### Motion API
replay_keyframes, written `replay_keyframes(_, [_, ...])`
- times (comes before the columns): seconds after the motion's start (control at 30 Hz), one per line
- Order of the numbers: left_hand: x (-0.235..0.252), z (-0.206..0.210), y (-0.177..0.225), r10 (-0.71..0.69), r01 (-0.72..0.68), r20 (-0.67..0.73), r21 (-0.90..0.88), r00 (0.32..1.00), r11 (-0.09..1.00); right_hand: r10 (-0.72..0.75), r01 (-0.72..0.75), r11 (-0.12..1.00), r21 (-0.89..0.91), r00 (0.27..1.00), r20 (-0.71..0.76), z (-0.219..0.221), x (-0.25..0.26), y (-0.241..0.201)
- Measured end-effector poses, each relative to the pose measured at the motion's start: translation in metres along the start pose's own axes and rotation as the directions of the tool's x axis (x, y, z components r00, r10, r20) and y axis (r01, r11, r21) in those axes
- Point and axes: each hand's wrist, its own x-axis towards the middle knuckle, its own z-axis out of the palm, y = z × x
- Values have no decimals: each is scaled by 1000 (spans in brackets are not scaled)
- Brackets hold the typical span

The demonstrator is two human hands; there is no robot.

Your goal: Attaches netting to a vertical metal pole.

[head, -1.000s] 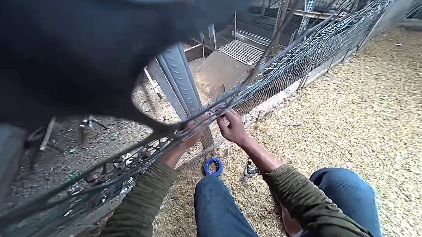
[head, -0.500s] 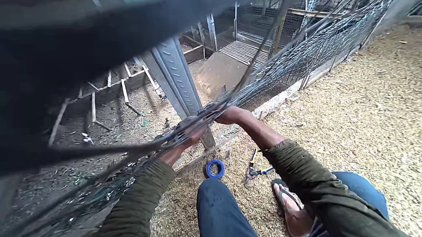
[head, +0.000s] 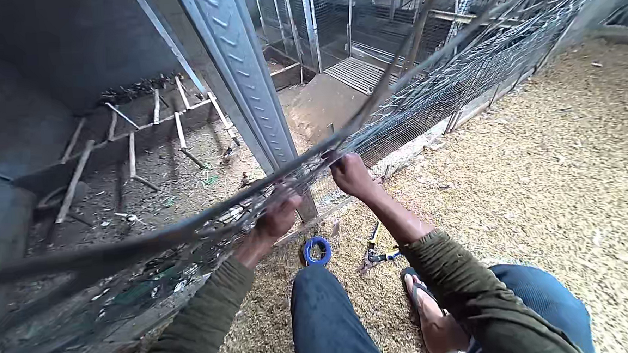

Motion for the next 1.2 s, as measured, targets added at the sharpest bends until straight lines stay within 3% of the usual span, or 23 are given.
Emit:
replay_keyframes(0.1, [-3,4,24,-328,347,-149,125,933,930,275,-289,950,118,954,122,4,10,0])
replay_keyframes(0.2, [7,9,30,-614,625,-161,358,773,694,288,-294,953,70,954,84,12,24,5])
replay_keyframes(0.27, [13,7,19,-711,663,-110,483,694,572,232,-233,972,21,972,40,13,34,10])
replay_keyframes(0.4, [14,6,-3,-745,590,-12,618,667,519,114,-112,991,-80,993,20,17,65,42])
replay_keyframes(0.53, [4,1,-15,-695,575,-114,663,710,480,114,-113,990,-79,994,1,21,90,68])
replay_keyframes(0.6, [3,-3,-18,-732,637,-172,645,659,422,131,-132,990,-53,991,-18,23,95,75])
replay_keyframes(0.73, [12,-16,-28,-833,762,-257,591,490,266,176,-176,984,3,984,-39,25,95,90])
replay_keyframes(0.9, [13,-24,-32,-874,793,-308,594,376,132,115,-110,992,63,990,-86,33,102,107])
replay_keyframes(1.03, [16,-22,-27,-885,809,-334,583,323,75,4,10,992,127,994,-110,31,103,123])
replay_keyframes(1.1, [24,-21,-27,-905,833,-338,552,260,33,-66,80,975,206,995,-76,24,99,135])
replay_keyframes(1.2, [32,-20,-35,-905,852,-367,523,217,-8,-143,120,901,416,989,23,10,92,140])
